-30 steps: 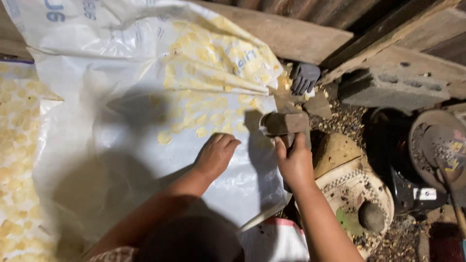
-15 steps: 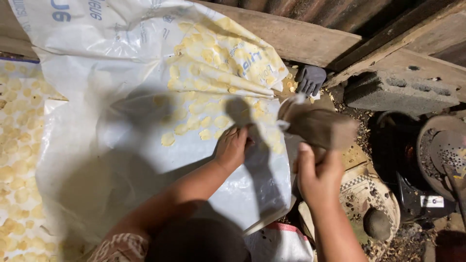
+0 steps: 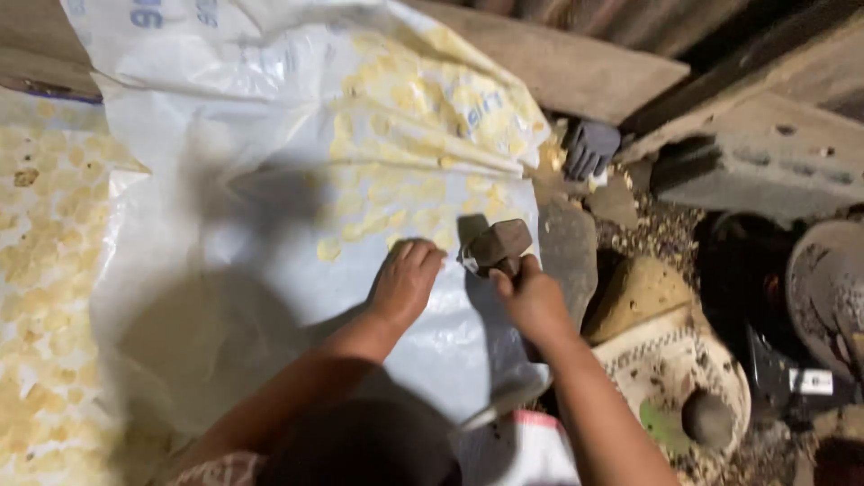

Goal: Roasting nuts in a pan over a portable stove, then crushing and peeling them using a stone and a hammer.

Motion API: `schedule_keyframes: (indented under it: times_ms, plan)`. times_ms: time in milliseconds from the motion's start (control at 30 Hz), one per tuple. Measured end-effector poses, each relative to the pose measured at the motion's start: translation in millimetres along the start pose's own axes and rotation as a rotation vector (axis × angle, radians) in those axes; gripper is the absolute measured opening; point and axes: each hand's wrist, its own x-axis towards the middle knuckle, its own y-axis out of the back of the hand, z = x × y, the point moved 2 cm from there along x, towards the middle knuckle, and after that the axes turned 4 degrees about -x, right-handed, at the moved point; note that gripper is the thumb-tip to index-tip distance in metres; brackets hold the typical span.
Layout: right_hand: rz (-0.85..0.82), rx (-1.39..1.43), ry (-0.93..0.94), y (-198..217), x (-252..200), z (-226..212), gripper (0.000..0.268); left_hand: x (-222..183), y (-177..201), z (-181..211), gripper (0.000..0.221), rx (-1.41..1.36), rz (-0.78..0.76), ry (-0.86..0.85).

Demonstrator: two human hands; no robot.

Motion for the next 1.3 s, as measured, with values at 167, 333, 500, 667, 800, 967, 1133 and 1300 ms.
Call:
schedule_keyframes:
  times_ms: [167,333,500,667,800,967,1133,1300]
  plan:
    - [0.055,0.028,0.013,12.3,-13.9,-20.6,0.050,-11.3,1.7,-9.6,0.021,-0.026,-0.008,0.013]
    - [0.100,0.025,-0.009,-15.1,-9.0,-12.2,0.055,-5.3,-11.2,-20.7,0.018,-0.019,0.017,0.000]
    - [0.041,0.210,-0.107,73.5,-25.7,-68.3,0.039,6.5,-37.9,-15.8,0.007,-0.083,-0.010,0.036]
    - [0.276,0.577,0.075,81.9,-52.9,-59.9,0.028,10.3,-39.2,-14.4,0.013,-0.023,-0.013,0.075]
    - [0.573,0.285,0.494,17.0,-44.8,-54.4,0.027,-1.9,-39.0,-28.6,0.015,0.108,0.021,0.009]
    - [0.049,-0.068,0.027,-35.9,-19.2,-47.4,0.056,-15.7,34.1,-8.8,0.016,-0.077,0.021,0.138]
    - [0.056,-0.049,0.084,5.7,-3.7,-61.8,0.053,-31.9,29.5,-15.1,0.012,-0.222,-0.004,0.142]
    - [0.135,0.119,0.099,19.2,-14.1,-64.9,0.045,-36.0,25.9,-19.2,0.020,-0.189,0.032,0.101]
